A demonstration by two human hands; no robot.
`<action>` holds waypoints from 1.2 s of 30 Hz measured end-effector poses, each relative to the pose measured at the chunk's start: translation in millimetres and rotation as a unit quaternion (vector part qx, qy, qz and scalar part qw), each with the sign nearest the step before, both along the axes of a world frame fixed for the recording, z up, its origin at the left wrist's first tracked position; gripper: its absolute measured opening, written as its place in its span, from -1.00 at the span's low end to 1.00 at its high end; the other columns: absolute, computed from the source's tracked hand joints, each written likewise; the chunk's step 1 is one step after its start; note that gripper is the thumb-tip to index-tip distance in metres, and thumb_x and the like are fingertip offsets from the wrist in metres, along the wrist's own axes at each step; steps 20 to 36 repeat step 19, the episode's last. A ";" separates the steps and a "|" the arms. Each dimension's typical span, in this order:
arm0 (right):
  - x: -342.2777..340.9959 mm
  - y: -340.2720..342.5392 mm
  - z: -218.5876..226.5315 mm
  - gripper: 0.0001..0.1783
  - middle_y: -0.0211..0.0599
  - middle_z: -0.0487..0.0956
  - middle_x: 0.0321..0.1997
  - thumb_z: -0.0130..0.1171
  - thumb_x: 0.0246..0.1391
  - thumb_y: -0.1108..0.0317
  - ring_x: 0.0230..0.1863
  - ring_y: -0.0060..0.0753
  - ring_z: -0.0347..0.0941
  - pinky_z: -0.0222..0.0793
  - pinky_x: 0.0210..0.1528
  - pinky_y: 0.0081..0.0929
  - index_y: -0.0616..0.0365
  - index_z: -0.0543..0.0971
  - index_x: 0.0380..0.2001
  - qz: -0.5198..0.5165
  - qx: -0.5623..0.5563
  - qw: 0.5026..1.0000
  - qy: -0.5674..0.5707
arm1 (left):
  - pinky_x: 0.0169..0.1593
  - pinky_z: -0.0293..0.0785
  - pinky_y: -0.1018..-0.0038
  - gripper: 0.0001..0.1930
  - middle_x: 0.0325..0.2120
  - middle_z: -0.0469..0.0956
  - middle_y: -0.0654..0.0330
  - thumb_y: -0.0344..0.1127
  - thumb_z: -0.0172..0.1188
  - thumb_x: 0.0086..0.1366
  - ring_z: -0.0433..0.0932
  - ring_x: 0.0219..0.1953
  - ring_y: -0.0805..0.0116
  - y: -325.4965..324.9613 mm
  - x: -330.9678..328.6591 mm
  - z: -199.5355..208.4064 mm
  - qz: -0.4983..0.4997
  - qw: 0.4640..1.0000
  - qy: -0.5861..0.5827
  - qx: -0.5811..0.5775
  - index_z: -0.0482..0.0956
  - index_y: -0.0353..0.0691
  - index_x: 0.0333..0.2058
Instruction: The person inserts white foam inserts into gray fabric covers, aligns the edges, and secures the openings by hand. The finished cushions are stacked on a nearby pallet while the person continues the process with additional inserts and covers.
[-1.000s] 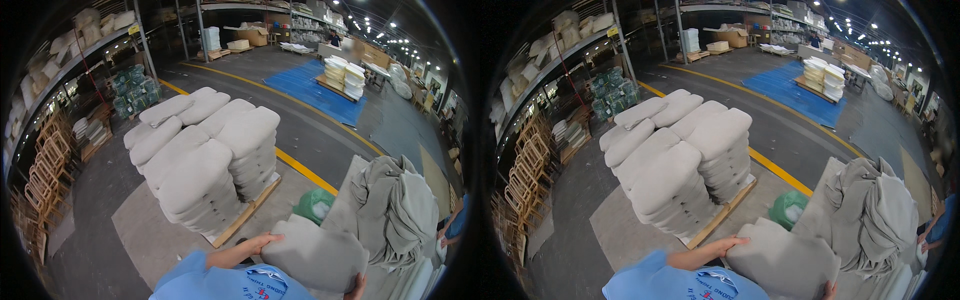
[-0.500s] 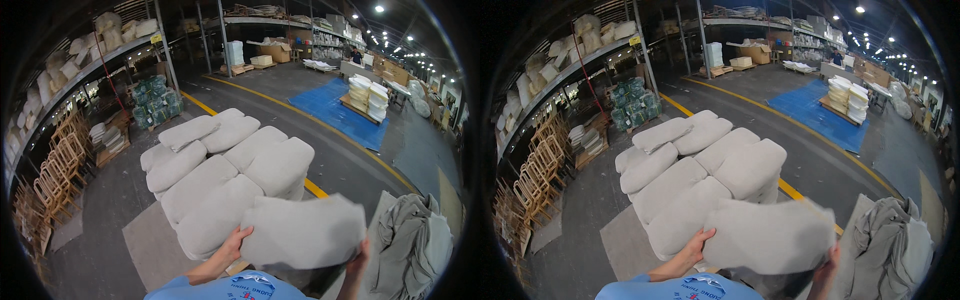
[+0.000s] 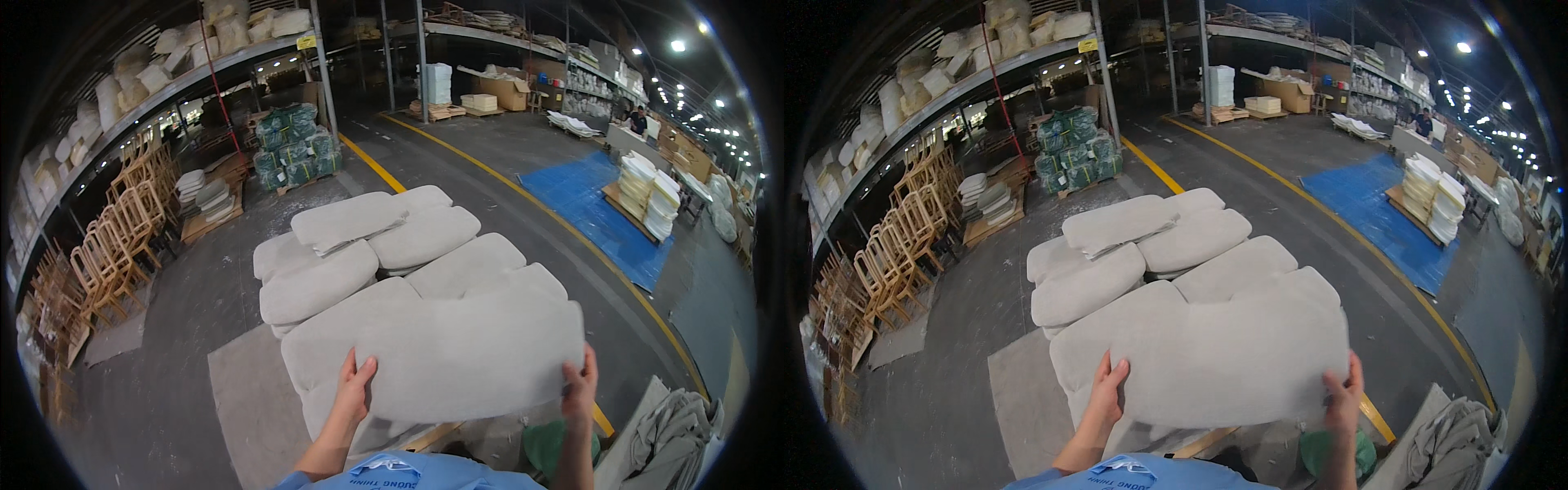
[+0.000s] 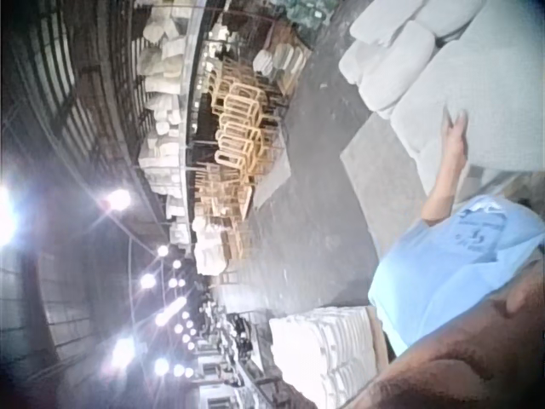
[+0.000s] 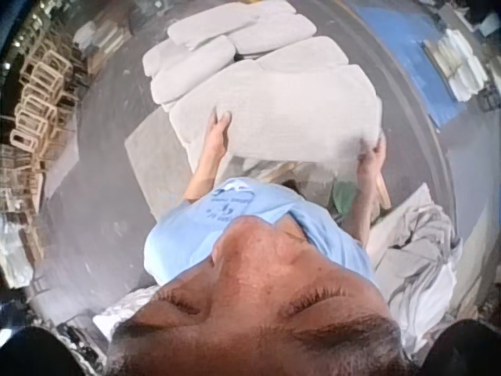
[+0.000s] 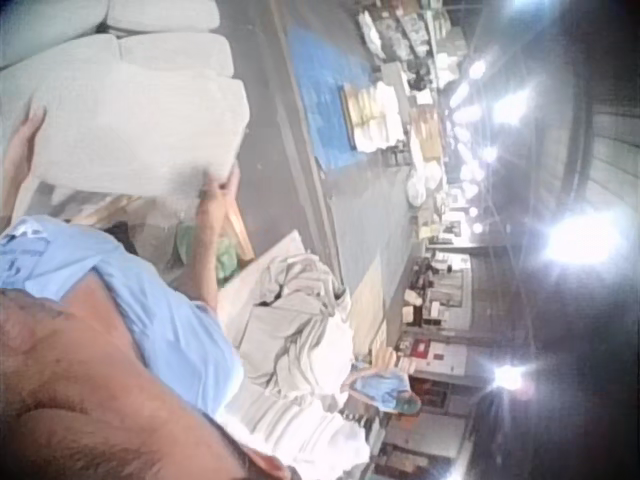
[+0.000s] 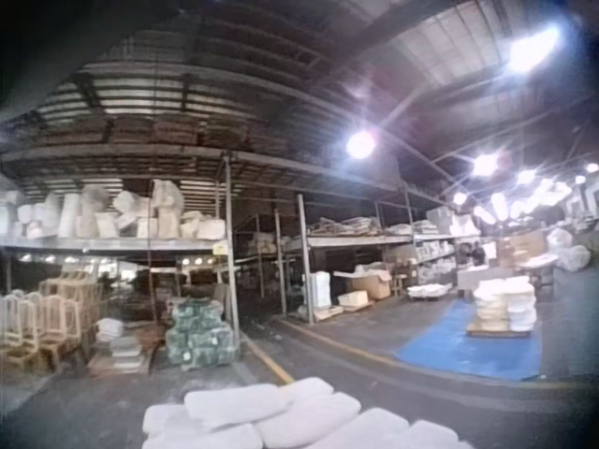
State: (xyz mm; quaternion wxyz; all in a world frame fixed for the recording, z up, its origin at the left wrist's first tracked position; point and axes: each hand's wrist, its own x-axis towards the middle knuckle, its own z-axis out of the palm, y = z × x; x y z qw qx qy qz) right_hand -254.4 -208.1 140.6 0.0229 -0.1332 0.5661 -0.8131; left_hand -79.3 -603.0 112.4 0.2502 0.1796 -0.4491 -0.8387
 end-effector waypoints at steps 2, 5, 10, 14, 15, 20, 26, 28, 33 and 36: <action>-32.4 -32.9 -29.3 -0.27 -0.22 0.50 0.30 0.37 0.14 0.41 0.31 -0.33 0.43 0.30 0.39 -0.32 0.27 0.37 0.37 0.029 0.014 0.998 -0.058 | 0.32 0.41 0.36 -0.33 0.26 0.48 0.11 -0.31 0.30 0.44 0.47 0.26 0.31 -11.9 5.6 -18.4 0.051 0.998 -0.046 -0.014 0.24 -0.31 0.43; -82.8 -90.8 -51.3 -0.29 -0.19 0.52 0.28 0.37 0.15 0.41 0.29 -0.31 0.44 0.32 0.38 -0.31 0.29 0.39 0.34 0.073 -0.006 0.993 -0.091 | 0.36 0.37 0.36 -0.25 0.31 0.43 0.06 -0.28 0.33 0.43 0.45 0.28 0.26 -36.8 -5.4 -19.1 0.104 0.991 -0.077 -0.038 0.17 -0.32 0.47; -190.4 -224.7 -17.5 -0.26 -0.17 0.48 0.33 0.37 0.21 0.36 0.32 -0.32 0.41 0.31 0.38 -0.32 0.28 0.33 0.40 0.154 0.008 0.985 -0.080 | 0.35 0.37 0.31 -0.20 0.37 0.36 -0.03 -0.31 0.31 0.43 0.42 0.31 0.20 -132.8 -60.3 33.5 0.211 0.952 -0.123 -0.184 0.11 -0.20 0.53; -285.2 -313.7 41.5 -0.24 -0.20 0.49 0.32 0.40 0.22 0.30 0.32 -0.36 0.40 0.28 0.38 -0.37 0.28 0.33 0.40 0.170 -0.028 0.984 0.036 | 0.26 0.46 0.34 -0.24 0.32 0.43 -0.01 -0.35 0.28 0.44 0.51 0.22 0.22 -209.2 -149.2 108.7 0.240 0.921 -0.074 -0.298 0.14 -0.15 0.52; -300.2 -336.8 55.9 -0.24 -0.20 0.49 0.32 0.40 0.22 0.29 0.32 -0.36 0.40 0.28 0.39 -0.37 0.27 0.33 0.40 0.180 -0.042 0.981 0.052 | 0.23 0.48 0.34 -0.25 0.31 0.45 0.00 -0.35 0.28 0.45 0.53 0.20 0.23 -226.8 -161.3 125.1 0.252 0.908 -0.050 -0.330 0.15 -0.13 0.52; -332.7 -416.1 69.4 -0.22 -0.20 0.48 0.32 0.40 0.24 0.25 0.33 -0.37 0.39 0.27 0.39 -0.35 0.08 0.31 0.45 0.189 -0.035 0.981 0.033 | 0.23 0.48 0.35 -0.25 0.33 0.44 0.04 -0.28 0.29 0.46 0.53 0.21 0.22 -273.4 -188.5 147.8 0.287 0.893 -0.102 -0.332 0.17 -0.04 0.53; -332.7 -416.1 69.4 -0.22 -0.20 0.48 0.32 0.40 0.24 0.25 0.33 -0.37 0.39 0.27 0.39 -0.35 0.08 0.31 0.45 0.189 -0.035 0.981 0.033 | 0.23 0.48 0.35 -0.25 0.33 0.44 0.04 -0.28 0.29 0.46 0.53 0.21 0.22 -273.4 -188.5 147.8 0.287 0.893 -0.102 -0.332 0.17 -0.04 0.53; -332.7 -416.1 69.4 -0.22 -0.20 0.48 0.32 0.40 0.24 0.25 0.33 -0.37 0.39 0.27 0.39 -0.35 0.08 0.31 0.45 0.189 -0.035 0.981 0.033 | 0.23 0.48 0.35 -0.25 0.33 0.44 0.04 -0.28 0.29 0.46 0.53 0.21 0.22 -273.4 -188.5 147.8 0.287 0.893 -0.102 -0.332 0.17 -0.04 0.53; -332.7 -416.1 69.4 -0.22 -0.20 0.48 0.32 0.40 0.24 0.25 0.33 -0.37 0.39 0.27 0.39 -0.35 0.08 0.31 0.45 0.189 -0.035 0.981 0.033 | 0.23 0.48 0.35 -0.25 0.33 0.44 0.04 -0.28 0.29 0.46 0.53 0.21 0.22 -273.4 -188.5 147.8 0.287 0.893 -0.102 -0.332 0.17 -0.04 0.53; -332.7 -416.1 69.4 -0.22 -0.20 0.48 0.32 0.40 0.24 0.25 0.33 -0.37 0.39 0.27 0.39 -0.35 0.08 0.31 0.45 0.189 -0.035 0.981 0.033 | 0.23 0.48 0.35 -0.25 0.33 0.44 0.04 -0.28 0.29 0.46 0.53 0.21 0.22 -273.4 -188.5 147.8 0.287 0.893 -0.102 -0.332 0.17 -0.04 0.53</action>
